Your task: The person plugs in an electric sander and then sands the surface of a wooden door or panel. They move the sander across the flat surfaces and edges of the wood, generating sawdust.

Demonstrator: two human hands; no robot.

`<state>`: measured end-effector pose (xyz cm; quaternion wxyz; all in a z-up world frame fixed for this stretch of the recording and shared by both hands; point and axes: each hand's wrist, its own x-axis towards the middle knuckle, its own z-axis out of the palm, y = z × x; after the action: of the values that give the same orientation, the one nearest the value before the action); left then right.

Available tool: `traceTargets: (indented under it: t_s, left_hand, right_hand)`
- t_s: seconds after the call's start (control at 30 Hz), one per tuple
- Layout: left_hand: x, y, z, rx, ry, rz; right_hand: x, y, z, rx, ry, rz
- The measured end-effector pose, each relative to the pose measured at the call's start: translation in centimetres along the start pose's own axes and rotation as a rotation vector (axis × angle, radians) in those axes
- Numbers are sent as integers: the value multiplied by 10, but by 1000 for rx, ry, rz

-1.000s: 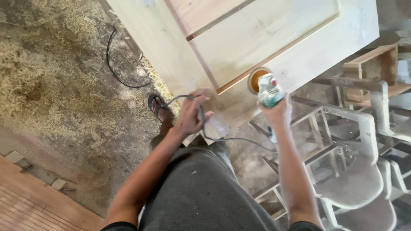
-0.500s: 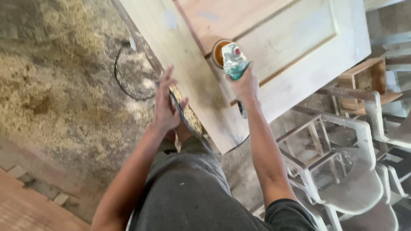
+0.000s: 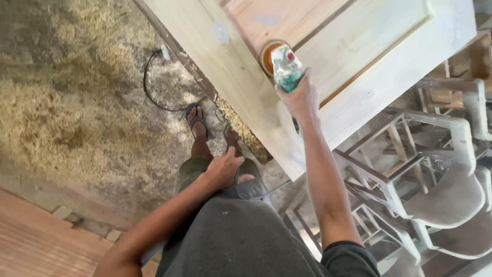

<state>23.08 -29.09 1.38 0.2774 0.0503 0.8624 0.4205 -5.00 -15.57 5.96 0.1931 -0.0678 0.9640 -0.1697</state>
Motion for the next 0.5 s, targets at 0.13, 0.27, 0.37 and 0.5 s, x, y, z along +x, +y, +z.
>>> traceTargets:
  t_s: [0.13, 0.27, 0.37, 0.5]
  left_hand:
    - [-28, -33, 13, 116, 8, 268]
    - [-8, -38, 39, 131, -360, 455]
    - [16, -5, 73, 61, -606, 491]
    - [32, 75, 85, -195, -838, 709]
  right_hand:
    - [-31, 13, 6, -5, 39, 74]
    - [-51, 36, 2, 137, 146, 52]
    - [-62, 50, 4, 127, 118, 81]
    - [-45, 43, 9, 89, 116, 71]
